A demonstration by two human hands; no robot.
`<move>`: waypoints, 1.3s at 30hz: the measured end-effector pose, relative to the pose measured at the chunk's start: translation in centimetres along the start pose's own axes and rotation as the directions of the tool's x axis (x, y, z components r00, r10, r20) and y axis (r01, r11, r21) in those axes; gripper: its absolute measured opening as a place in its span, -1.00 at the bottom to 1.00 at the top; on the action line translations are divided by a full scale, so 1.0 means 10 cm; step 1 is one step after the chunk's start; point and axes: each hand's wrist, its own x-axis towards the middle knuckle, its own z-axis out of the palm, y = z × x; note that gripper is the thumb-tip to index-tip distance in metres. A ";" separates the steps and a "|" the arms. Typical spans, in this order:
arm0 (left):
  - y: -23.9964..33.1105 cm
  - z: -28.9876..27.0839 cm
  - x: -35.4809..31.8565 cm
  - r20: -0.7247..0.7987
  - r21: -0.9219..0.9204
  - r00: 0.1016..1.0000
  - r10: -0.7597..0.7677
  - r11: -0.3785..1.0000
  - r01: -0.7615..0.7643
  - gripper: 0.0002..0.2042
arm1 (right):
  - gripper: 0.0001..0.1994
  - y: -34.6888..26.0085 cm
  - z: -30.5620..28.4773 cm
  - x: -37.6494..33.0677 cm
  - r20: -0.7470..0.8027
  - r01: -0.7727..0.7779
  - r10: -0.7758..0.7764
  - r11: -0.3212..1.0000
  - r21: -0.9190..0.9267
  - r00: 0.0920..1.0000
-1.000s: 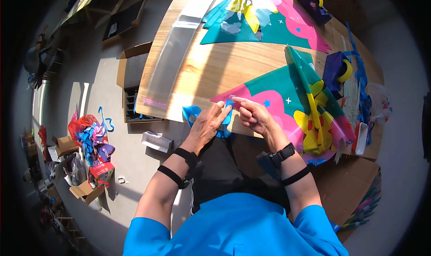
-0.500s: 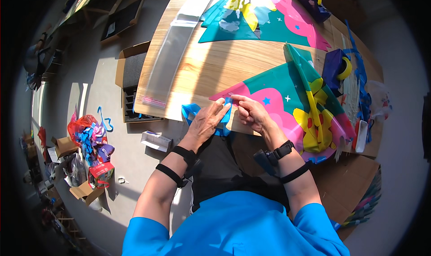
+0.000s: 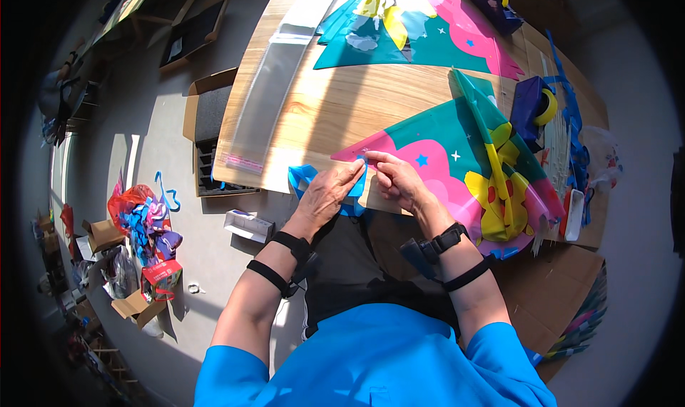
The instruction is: The recorder is folding, aligning, and taping plastic kite components to assemble themed kites.
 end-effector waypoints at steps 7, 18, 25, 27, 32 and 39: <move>0.04 -0.12 0.02 0.096 -0.105 0.994 -0.057 0.992 0.067 -0.31 | -0.56 -0.04 0.05 -0.04 -0.047 0.024 -0.028 0.997 -0.072 0.999; 0.05 -0.17 0.06 0.082 -0.220 0.994 -0.072 0.972 0.088 -0.32 | -0.56 -0.38 0.01 -0.16 -0.047 0.297 -0.293 0.937 0.182 0.955; 0.04 -0.16 0.05 0.083 -0.231 0.994 -0.066 0.969 0.084 -0.33 | -0.68 -0.26 0.08 0.00 -0.236 0.168 -0.595 0.543 -0.823 0.768; 0.04 -0.15 0.05 0.071 -0.248 0.996 -0.059 0.966 0.075 -0.33 | -0.66 -0.17 0.12 0.05 -0.308 0.122 -0.485 0.671 -0.732 0.818; 0.02 -0.13 0.04 0.081 -0.259 0.995 -0.061 0.963 0.080 -0.35 | -0.67 -0.21 0.22 0.19 -0.360 0.033 -0.455 0.657 -0.753 0.814; 0.03 -0.14 0.05 0.072 -0.251 0.996 -0.052 0.965 0.069 -0.38 | -0.80 -0.17 0.14 0.30 -0.220 0.202 -0.557 0.597 -0.776 0.801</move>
